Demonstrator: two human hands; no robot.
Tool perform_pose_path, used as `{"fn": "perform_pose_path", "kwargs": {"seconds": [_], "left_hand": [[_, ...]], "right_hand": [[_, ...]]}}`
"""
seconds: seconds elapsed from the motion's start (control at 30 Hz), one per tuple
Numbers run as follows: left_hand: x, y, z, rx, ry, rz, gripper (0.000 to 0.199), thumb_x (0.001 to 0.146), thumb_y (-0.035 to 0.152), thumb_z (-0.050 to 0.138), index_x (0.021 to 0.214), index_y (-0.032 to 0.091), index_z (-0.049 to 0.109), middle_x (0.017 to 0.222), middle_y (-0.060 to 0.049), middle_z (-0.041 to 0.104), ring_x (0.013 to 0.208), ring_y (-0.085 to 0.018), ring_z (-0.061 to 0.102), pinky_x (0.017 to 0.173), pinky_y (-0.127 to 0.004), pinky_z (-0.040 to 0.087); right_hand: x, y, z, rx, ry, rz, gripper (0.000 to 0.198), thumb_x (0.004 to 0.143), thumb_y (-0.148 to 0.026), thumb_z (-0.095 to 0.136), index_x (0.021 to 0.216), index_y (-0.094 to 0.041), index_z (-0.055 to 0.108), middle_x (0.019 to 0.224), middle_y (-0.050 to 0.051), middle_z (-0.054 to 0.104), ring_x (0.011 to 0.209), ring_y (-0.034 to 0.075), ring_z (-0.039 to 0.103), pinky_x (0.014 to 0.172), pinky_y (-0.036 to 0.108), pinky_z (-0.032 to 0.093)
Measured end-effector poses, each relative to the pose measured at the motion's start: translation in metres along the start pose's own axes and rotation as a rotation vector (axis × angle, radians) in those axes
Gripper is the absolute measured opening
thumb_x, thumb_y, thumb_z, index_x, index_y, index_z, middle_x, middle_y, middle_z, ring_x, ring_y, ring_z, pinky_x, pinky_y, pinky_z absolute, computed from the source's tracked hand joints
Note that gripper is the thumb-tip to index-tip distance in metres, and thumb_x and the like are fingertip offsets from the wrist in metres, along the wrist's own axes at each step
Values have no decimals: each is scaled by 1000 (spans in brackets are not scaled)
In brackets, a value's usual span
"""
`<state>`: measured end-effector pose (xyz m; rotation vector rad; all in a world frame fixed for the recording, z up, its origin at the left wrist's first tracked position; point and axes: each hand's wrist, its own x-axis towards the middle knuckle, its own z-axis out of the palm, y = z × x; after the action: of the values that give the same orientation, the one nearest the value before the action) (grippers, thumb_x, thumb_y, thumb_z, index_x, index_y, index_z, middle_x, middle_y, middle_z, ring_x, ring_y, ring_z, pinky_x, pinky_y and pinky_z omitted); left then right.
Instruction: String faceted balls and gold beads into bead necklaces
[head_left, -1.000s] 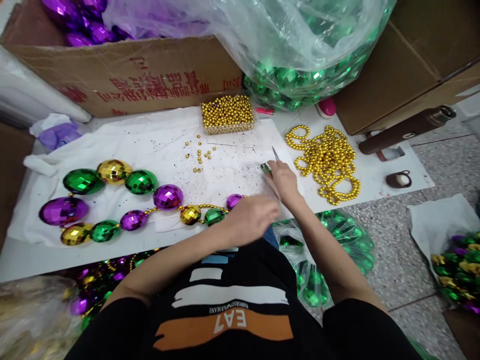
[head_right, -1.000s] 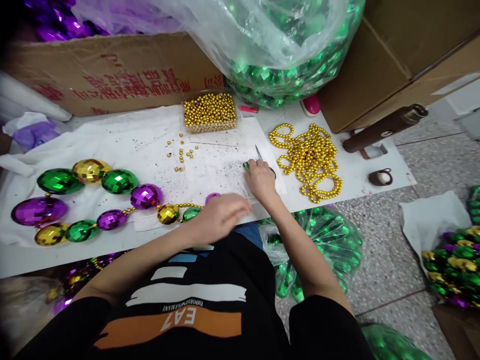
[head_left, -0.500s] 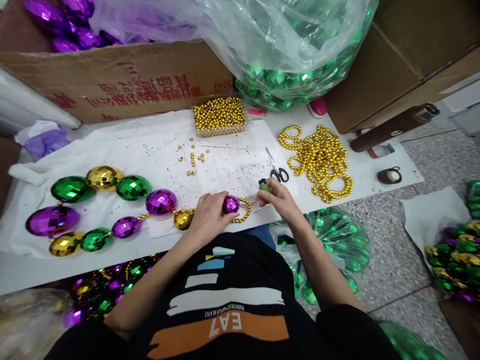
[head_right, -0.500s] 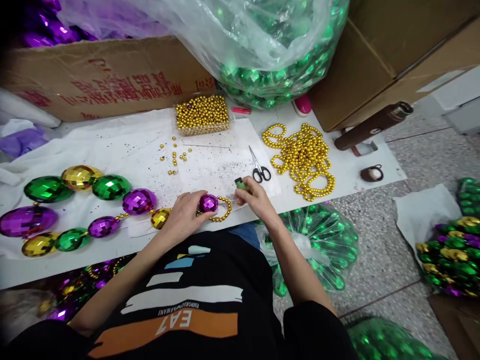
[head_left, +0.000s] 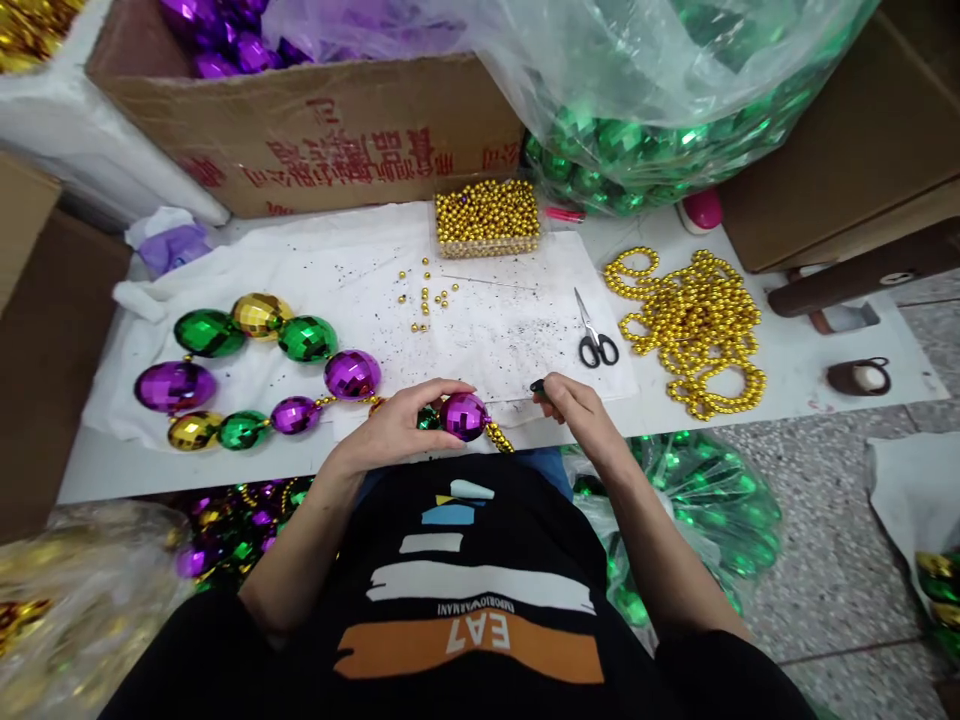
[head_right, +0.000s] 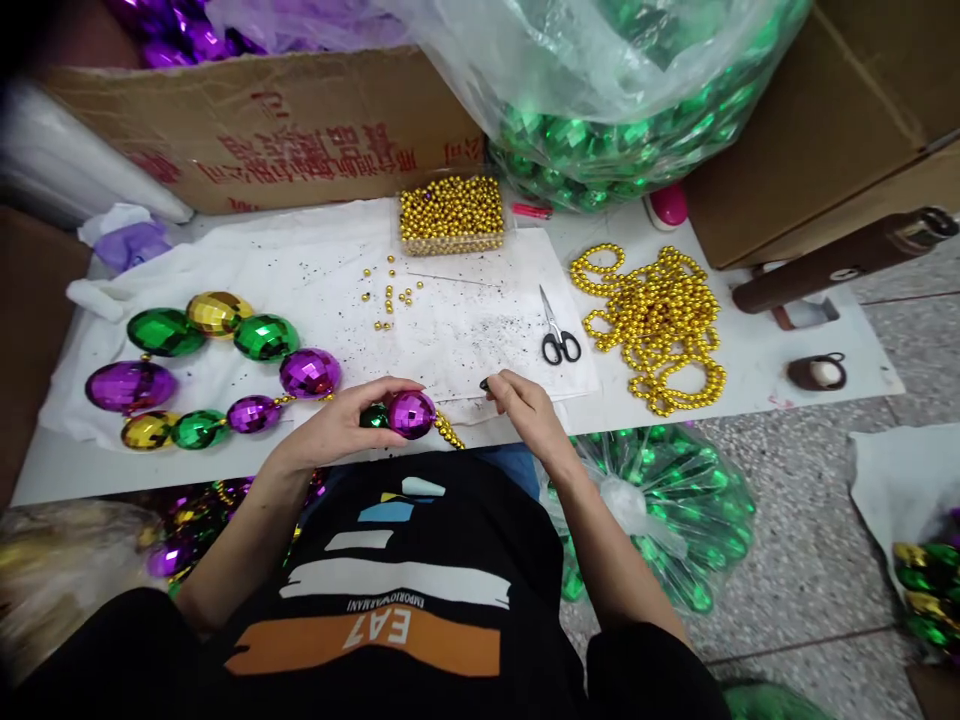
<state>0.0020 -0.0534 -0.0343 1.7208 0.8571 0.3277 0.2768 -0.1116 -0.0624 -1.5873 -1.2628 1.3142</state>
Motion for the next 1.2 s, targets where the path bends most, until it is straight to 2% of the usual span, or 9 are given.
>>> {"fn": "perform_pose_path", "kwargs": {"seconds": [0.13, 0.27, 0.37, 0.57, 0.93, 1.2], "left_hand": [[2, -1, -1, -13, -19, 24, 59, 79, 41, 78, 131, 21, 60, 134, -10, 64, 124, -26, 59, 108, -42, 46], [3, -1, -2, -30, -50, -10, 61, 79, 42, 77, 133, 21, 60, 136, -10, 63, 124, -26, 59, 108, -42, 46], [4, -3, -2, -44, -67, -32, 60, 79, 42, 76, 134, 22, 60, 138, -9, 63, 125, -26, 59, 110, -42, 45], [5, -4, -2, -60, -68, -51, 60, 79, 41, 76, 133, 21, 61, 134, -9, 65, 121, -25, 61, 109, -42, 46], [6, -7, 0, -18, -47, -21, 59, 80, 42, 75, 133, 22, 60, 132, -9, 65, 118, -25, 62, 106, -41, 48], [5, -6, 1, -9, -43, -31, 60, 79, 43, 76, 133, 21, 60, 131, -9, 66, 118, -25, 63, 105, -39, 48]], "right_hand": [[-4, -9, 2, -68, -21, 18, 55, 91, -68, 49, 70, -19, 60, 63, 0, 49, 64, 14, 45, 59, 27, 34], [-7, -14, 12, 27, -148, 43, 54, 93, -65, 46, 66, -19, 56, 63, -1, 47, 64, 14, 43, 61, 28, 34], [-6, -15, 20, 76, -200, 39, 46, 94, -58, 49, 69, -19, 53, 65, -2, 44, 65, 13, 41, 62, 28, 32], [-9, -16, 28, 137, -158, -12, 26, 92, -43, 54, 79, -21, 49, 71, -3, 45, 68, 13, 41, 64, 27, 33], [-14, -17, 26, -124, -107, -146, 22, 95, -40, 52, 83, -21, 51, 77, -1, 52, 70, 14, 47, 64, 27, 35], [-13, -20, 27, -201, -93, -203, 20, 95, -38, 51, 83, -21, 51, 79, -1, 54, 71, 14, 48, 66, 28, 37]]}}
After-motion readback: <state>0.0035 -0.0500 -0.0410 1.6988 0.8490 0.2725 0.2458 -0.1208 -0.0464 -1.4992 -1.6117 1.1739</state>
